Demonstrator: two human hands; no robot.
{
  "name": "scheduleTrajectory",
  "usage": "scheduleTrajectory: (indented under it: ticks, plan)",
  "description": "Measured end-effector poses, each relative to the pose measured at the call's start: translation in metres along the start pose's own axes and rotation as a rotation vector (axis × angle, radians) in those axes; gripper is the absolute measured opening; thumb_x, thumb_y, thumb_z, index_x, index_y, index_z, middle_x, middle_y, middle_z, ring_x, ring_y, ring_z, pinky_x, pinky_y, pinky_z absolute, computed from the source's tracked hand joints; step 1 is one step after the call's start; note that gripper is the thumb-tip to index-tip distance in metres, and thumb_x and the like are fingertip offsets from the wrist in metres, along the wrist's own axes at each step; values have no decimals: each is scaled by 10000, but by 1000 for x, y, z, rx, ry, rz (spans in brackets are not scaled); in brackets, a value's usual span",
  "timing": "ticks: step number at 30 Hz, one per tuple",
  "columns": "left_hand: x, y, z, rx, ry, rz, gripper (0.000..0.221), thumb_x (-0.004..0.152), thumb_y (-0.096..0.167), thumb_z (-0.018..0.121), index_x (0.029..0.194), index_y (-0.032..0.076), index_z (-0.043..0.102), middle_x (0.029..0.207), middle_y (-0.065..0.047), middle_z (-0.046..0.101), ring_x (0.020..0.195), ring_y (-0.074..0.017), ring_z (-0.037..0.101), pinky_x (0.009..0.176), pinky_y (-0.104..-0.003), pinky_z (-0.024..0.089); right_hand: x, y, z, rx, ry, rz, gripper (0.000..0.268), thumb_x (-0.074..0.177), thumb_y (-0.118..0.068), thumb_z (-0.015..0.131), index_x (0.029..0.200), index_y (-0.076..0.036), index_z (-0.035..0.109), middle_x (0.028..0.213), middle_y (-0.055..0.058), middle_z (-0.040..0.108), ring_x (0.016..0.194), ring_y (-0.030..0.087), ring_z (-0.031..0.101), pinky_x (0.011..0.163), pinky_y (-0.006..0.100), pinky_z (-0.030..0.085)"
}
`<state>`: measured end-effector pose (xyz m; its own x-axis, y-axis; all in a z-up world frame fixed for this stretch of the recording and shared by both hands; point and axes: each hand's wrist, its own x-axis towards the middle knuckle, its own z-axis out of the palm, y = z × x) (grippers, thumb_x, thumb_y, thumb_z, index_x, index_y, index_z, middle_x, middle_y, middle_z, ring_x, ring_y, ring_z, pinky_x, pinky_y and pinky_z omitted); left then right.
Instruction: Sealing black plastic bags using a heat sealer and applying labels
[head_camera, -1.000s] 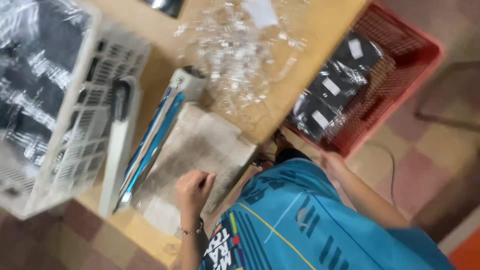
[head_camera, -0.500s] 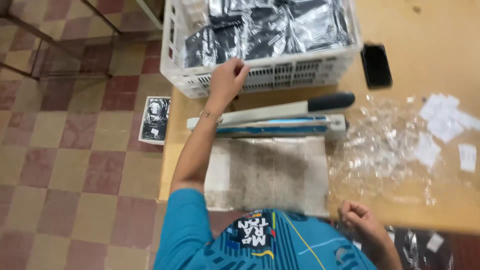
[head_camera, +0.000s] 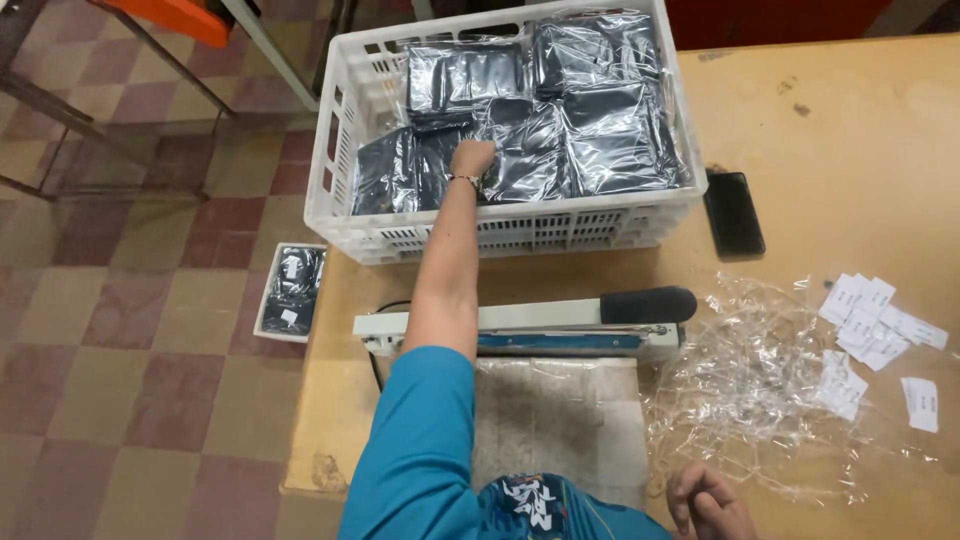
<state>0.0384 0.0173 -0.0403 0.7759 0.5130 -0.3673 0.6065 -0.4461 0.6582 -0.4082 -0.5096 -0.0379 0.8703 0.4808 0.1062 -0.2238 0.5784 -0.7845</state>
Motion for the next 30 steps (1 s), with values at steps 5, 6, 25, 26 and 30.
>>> scheduleTrajectory:
  ticks: [5,6,25,26,30]
  plan:
    - [2,6,6,-248,128,-54,510,947,314,358,993,-41,721,1108,-186,714,1030,-376,669,915,-463,475,-12,20,-17,-40,69,-18,314,995,-290,681,914,3,600,600,100,525,488,176,477,475,277,358]
    - [-2,9,8,-375,183,-108,531,921,275,365,1157,-76,687,1311,-228,660,1144,-417,635,943,-479,464,-13,23,-26,-60,92,2,271,986,-249,669,905,-3,590,607,103,521,484,184,489,483,279,379]
    - [-372,17,-188,-155,322,1201,289,971,252,722,1138,43,614,883,-102,627,717,-205,569,610,-343,430,66,-71,126,-920,269,-137,417,800,-190,800,1172,-79,648,1084,70,699,918,153,691,801,270,577]
    - [-395,4,-196,-167,249,1311,316,931,211,775,1164,45,640,911,-139,646,801,-315,627,687,-399,491,79,-73,137,-861,270,-207,721,721,-232,861,1334,-60,525,1217,121,641,1037,225,660,875,330,553]
    - [-477,-45,-185,-106,-156,1239,382,756,133,864,1108,76,725,867,-122,717,844,-415,713,732,-452,579,112,-54,156,-543,74,-240,1250,622,-376,922,1608,-129,195,1574,146,439,1282,301,600,882,258,556]
